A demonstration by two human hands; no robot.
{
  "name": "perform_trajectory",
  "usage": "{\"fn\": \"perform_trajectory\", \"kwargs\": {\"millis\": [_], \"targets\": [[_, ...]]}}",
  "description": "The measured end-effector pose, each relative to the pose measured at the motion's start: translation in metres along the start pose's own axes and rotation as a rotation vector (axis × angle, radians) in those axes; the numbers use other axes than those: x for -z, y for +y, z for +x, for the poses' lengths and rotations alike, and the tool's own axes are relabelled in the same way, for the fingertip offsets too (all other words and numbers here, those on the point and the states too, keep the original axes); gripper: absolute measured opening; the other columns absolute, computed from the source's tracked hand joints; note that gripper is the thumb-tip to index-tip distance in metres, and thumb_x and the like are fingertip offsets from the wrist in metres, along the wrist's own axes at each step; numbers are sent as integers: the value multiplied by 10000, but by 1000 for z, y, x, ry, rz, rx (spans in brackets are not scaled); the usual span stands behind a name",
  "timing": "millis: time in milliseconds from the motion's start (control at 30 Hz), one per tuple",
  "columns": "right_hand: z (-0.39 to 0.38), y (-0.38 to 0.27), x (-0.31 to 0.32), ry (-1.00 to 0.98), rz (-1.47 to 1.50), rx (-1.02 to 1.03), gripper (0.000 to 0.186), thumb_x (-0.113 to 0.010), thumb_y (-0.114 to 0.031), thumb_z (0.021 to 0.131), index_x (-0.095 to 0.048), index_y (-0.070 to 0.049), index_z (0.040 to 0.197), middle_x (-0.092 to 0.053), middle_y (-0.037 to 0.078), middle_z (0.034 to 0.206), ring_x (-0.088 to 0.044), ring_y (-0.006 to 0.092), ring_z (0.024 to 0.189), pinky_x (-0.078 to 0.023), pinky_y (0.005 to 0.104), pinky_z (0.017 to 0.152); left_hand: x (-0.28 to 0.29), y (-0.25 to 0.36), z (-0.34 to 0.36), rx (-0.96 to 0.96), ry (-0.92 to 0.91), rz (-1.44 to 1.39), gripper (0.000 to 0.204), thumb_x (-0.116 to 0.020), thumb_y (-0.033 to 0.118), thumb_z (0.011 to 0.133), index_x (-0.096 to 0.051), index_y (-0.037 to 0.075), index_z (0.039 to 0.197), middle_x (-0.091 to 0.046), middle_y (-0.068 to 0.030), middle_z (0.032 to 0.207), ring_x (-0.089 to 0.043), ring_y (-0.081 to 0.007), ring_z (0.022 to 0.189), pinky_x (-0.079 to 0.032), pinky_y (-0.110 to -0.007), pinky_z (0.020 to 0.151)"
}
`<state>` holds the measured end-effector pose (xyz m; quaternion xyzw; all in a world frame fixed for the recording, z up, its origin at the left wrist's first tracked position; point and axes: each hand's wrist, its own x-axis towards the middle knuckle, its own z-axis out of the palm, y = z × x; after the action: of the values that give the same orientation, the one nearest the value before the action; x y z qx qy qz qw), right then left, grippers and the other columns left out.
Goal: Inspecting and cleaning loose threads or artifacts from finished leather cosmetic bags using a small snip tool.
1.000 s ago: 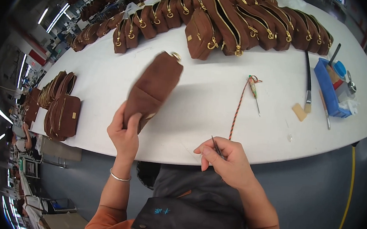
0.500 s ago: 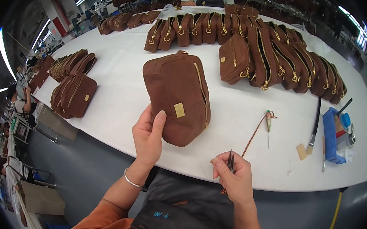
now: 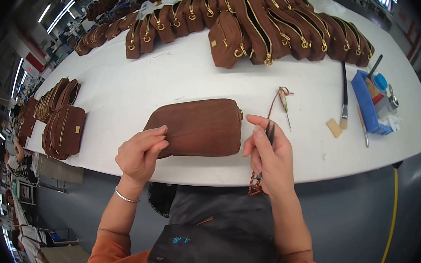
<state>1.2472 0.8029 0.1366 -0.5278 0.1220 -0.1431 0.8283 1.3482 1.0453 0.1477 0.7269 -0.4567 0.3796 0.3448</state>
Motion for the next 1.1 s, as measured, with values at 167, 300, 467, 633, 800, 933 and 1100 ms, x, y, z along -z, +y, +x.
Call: {"fn": "perform_trajectory", "kwargs": {"millis": [167,300,467,633,800,933,1100], "targets": [[-4,15,-3,-152,-31,-95,334,-490,-198,1026,-533,-29,1311,-567,29,685,-333,0,438,-272,177,405,-3,-9,-28,239,35,7,84,-720,16,837,-637,4,831,-720,-109,845,-699,-207,757,-563,-270,639],[-9,28,-4,-196,-31,-133,335,-464,-140,1017,-516,-39,1332,-554,15,681,-324,-5,443,-261,176,402,11,-31,-56,627,351,-2,154,-556,44,976,-593,-12,837,-684,-107,865,-661,-155,790,-528,-273,744],[-12,30,-8,-199,-36,-140,348,-449,-93,1001,-505,-47,1342,-545,-4,684,-326,-9,459,-257,173,409,75,-45,-101,744,439,137,124,-511,50,997,-572,-22,915,-677,-117,919,-652,-179,827,-529,-307,780],[-19,34,-20,-284,-88,-162,352,-441,-81,993,-504,-44,1337,-548,-29,699,-357,-17,518,-290,164,471,80,-8,-85,662,614,325,211,-540,-70,927,-624,-33,1117,-556,-145,1251,-551,-202,1136,-464,-325,943],[-25,43,-30,-335,-124,-150,322,-448,-76,987,-520,-28,1297,-554,-31,715,-371,-13,551,-308,167,501,49,43,-86,630,202,186,210,-603,-37,900,-636,-10,1105,-581,-129,1199,-575,-223,1096,-484,-320,905],[-29,42,-33,-331,-194,-115,293,-465,-41,968,-528,-4,1251,-564,-24,753,-446,1,638,-370,173,598,21,71,-67,485,-28,-42,260,-742,-50,760,-687,14,1006,-583,-115,1130,-588,-244,1022,-484,-327,858],[-35,33,-34,-332,-200,-97,295,-478,3,948,-529,5,1239,-571,-13,788,-516,25,748,-408,188,686,3,75,-63,504,-74,-99,286,-831,3,677,-725,60,937,-568,-57,972,-562,-194,867,-473,-293,741]]}}
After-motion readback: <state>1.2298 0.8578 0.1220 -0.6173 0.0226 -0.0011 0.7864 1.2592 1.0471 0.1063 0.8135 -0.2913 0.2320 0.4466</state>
